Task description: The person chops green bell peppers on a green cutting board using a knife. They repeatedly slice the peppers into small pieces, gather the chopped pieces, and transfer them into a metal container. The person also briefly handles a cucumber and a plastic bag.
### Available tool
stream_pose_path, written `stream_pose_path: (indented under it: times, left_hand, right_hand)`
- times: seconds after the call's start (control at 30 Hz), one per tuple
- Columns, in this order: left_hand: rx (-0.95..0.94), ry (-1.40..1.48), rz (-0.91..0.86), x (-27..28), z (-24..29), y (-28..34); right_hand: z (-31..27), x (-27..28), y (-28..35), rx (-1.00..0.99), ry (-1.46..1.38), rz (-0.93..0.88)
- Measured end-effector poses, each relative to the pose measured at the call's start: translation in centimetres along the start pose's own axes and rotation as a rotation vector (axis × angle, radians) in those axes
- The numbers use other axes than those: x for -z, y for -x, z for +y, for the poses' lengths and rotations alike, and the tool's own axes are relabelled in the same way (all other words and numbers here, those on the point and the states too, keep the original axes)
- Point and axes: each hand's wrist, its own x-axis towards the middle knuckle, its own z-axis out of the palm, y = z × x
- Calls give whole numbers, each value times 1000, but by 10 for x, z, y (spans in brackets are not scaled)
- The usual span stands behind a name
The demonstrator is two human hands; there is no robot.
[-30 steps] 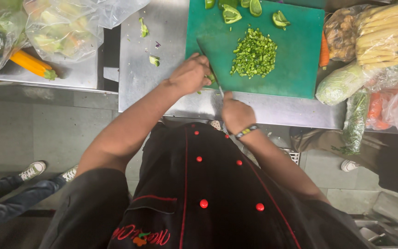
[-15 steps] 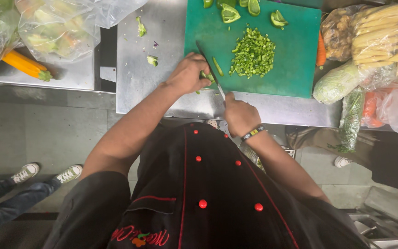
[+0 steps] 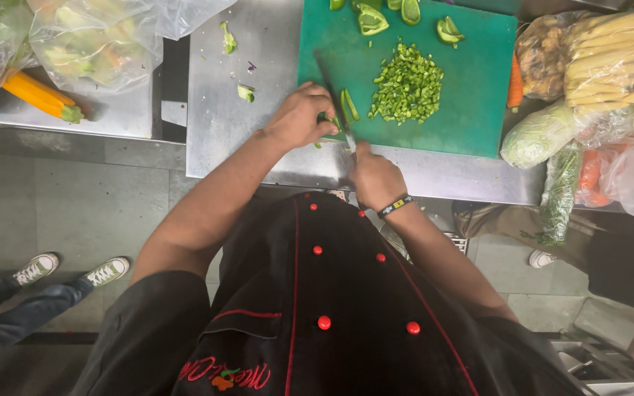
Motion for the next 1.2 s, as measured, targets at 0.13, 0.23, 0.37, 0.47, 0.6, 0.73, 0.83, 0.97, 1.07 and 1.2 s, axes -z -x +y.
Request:
stream_pose_path:
  times: [0.13,0.23,0.37,0.47,0.6,0.73,0.83,0.97,1.07,1.2]
  left_hand:
    - [-64,-17,-2,2,-2,-1]
    - [-66,-17,-8,4,-2,2]
    - [-113,-7,-12,7,-2,2]
    - [-129,5,-24,9,-2,4]
    - [-125,-13,-31,10,-3,6]
    - [-137,-27,-41,9,-2,6]
    - [-162,-36,-34,9,-3,7]
    - [-190,-30,-24,6,-4,8]
    - [-204,-35,-38,10,-6,10]
    - [-211,-49,-44,17,-4,10]
  right_hand:
    - [-1,6,9,44,17,-43]
    - [-5,-9,-1,16,-47,-15]
    - [-11,-32,-22,14,-123,92]
    - [-8,-29,-21,13,-133,67]
    - [-8,-9,-6,36,-91,75]
    - [-7,1,5,48,-53,1]
    - [-8,-10,-4,40,-40,-18]
    - [-8,-36,-24,63,-91,124]
    - [3,-36,-28,275,38,149]
    - [21,-20,-22,490,70,142]
